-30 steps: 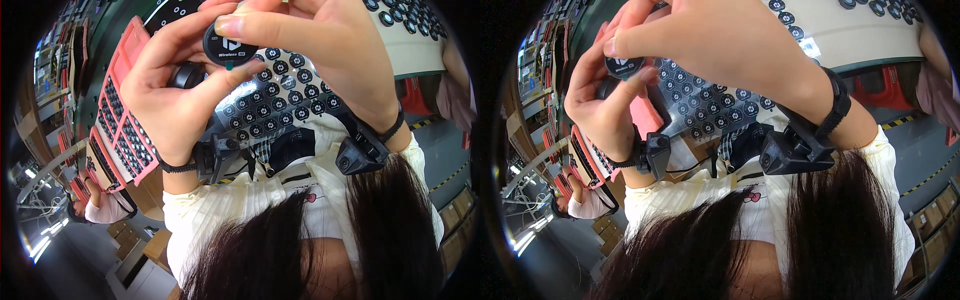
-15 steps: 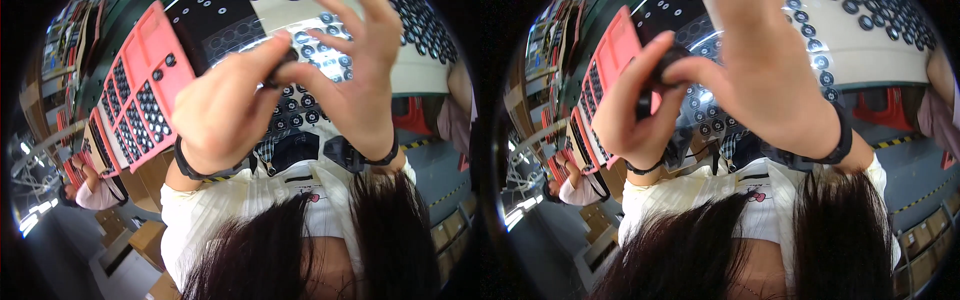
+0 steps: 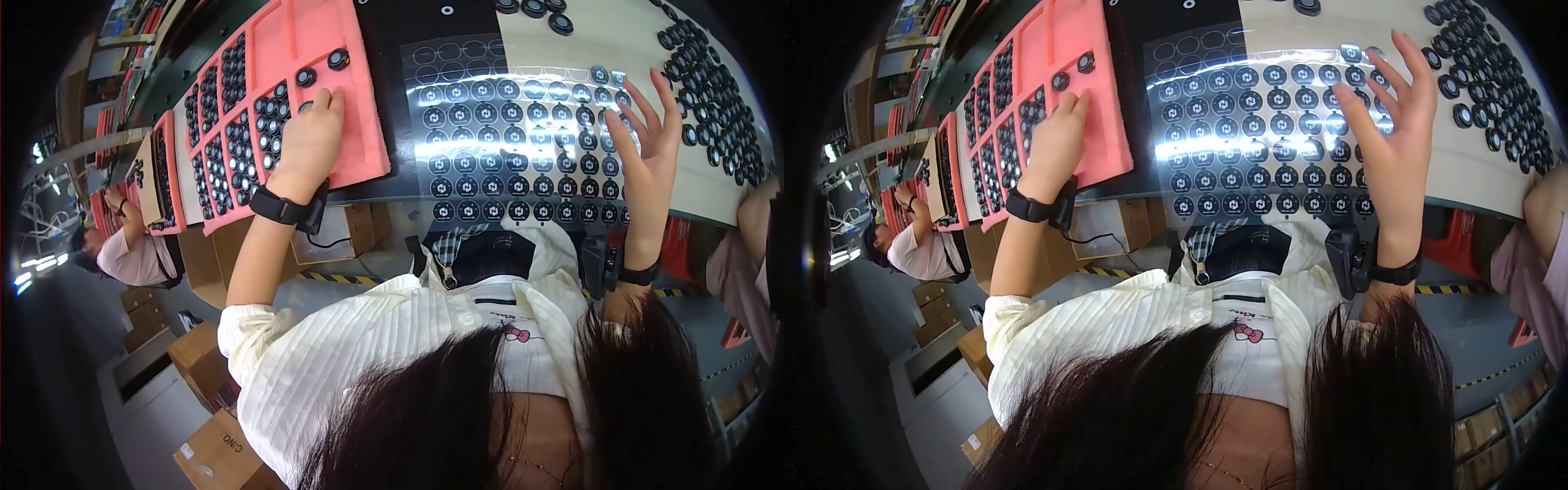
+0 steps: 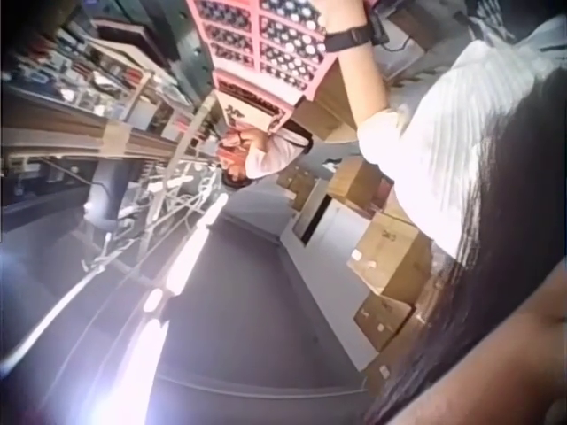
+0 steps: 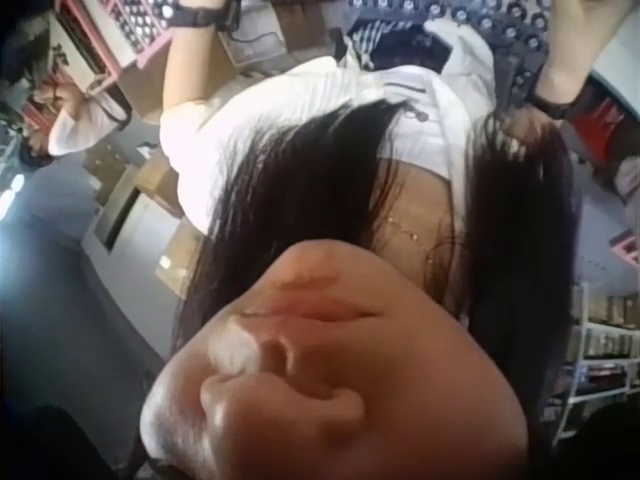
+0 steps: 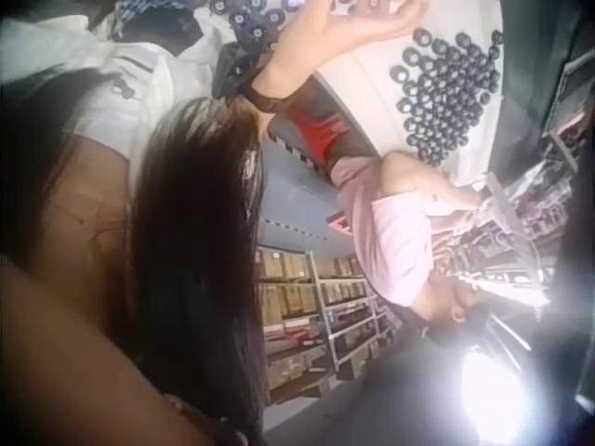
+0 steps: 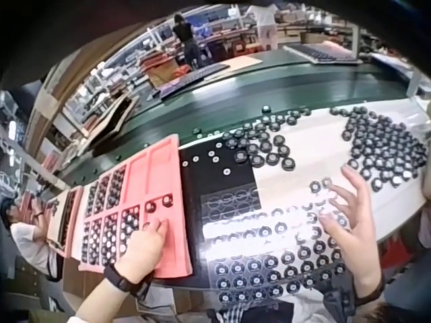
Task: The person peels a plastic film from a sheet of stickers, picks up a sticker, and presses it onto the back of a small round electronic component. They then place the component into a pink foam tray and repeat the process.
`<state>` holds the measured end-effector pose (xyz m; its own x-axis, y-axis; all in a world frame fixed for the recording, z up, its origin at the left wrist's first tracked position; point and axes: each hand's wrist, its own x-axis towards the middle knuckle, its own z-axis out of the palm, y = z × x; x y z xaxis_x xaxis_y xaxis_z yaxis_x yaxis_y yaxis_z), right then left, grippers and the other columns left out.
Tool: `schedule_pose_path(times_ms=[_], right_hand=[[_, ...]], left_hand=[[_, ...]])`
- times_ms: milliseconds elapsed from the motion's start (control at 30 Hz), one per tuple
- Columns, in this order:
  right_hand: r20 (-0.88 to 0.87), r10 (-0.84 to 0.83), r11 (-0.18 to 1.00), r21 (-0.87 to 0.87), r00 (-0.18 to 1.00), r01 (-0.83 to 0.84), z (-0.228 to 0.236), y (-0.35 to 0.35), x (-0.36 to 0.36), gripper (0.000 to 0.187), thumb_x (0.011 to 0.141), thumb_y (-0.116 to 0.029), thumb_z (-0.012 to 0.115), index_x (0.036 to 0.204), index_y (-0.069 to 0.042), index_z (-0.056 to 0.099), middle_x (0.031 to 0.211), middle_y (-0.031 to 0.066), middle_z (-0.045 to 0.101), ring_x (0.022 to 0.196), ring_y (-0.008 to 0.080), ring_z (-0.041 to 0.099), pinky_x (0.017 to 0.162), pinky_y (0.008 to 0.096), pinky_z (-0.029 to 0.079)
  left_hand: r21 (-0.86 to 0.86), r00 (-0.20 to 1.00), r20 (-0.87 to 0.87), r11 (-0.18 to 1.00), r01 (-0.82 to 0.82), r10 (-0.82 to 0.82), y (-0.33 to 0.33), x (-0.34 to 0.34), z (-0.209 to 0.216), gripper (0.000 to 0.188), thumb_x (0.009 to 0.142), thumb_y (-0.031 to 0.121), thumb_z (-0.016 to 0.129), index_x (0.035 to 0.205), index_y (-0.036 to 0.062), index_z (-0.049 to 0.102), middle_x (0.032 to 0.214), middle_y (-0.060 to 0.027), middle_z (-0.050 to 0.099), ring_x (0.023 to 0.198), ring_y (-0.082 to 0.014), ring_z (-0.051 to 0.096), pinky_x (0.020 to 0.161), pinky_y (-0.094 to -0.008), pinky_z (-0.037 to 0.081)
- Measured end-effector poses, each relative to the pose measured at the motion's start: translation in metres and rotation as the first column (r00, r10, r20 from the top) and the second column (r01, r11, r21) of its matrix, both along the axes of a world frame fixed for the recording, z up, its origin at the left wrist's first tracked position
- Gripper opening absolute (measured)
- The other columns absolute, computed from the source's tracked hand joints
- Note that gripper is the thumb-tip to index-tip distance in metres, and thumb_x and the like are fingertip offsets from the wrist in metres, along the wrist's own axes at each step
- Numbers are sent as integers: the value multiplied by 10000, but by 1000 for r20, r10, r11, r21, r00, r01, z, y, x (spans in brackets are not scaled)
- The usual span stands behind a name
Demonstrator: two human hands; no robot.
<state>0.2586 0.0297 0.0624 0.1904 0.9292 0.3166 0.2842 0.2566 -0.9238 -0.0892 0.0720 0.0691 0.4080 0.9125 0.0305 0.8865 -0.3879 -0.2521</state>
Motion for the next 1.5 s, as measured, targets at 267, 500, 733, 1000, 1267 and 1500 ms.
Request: schedule_pose_path(times_ms=[267,500,733,1000,1267,1500], right_hand=[[-12,-29,993,-112,1000,27,-16,-4,7,553,781,-93,605,1260,-20,339,1290,118,356,1127,235,443,922,348,371],[10,-4,991,-137,1000,5,-25,-1,8,534,787,-68,591,1259,-24,344,1298,121,340,1118,228,449,914,333,380],[32,-8,993,-119,999,11,-33,1,14,523,790,-69,587,1255,-24,351,1299,122,336,1107,227,457,910,327,383],[80,-25,993,-112,997,33,-37,4,19,506,784,-69,591,1237,-16,373,1301,129,329,1103,237,461,903,334,398],[47,-35,991,-125,998,41,-39,5,23,505,783,-75,596,1234,-13,376,1300,133,326,1101,236,462,902,334,404],[40,-43,991,-125,998,47,-39,5,24,503,784,-84,603,1230,-13,382,1297,132,331,1097,236,466,902,334,402]], left_hand=[[-94,916,369,987,-131,157,9,-44,13,373,670,87,658,1022,35,547,808,-127,552,667,-266,548,610,-332,440],[-290,873,363,930,-227,327,19,-31,8,373,637,146,708,959,29,561,758,-129,576,683,-263,563,625,-328,452],[-174,791,566,971,-164,235,22,-24,2,396,667,144,698,1015,35,543,653,-91,542,555,-213,500,539,-303,413],[-9,912,406,998,-62,60,33,-22,-4,368,683,181,694,981,45,527,769,-109,594,725,-272,594,615,-337,468],[-57,852,506,991,-122,134,43,-28,-7,325,684,154,687,937,36,520,782,-104,595,721,-253,593,600,-327,466],[-121,837,464,957,-264,289,49,-30,-4,300,690,129,683,923,23,527,783,-78,590,682,-192,570,592,-286,453]])
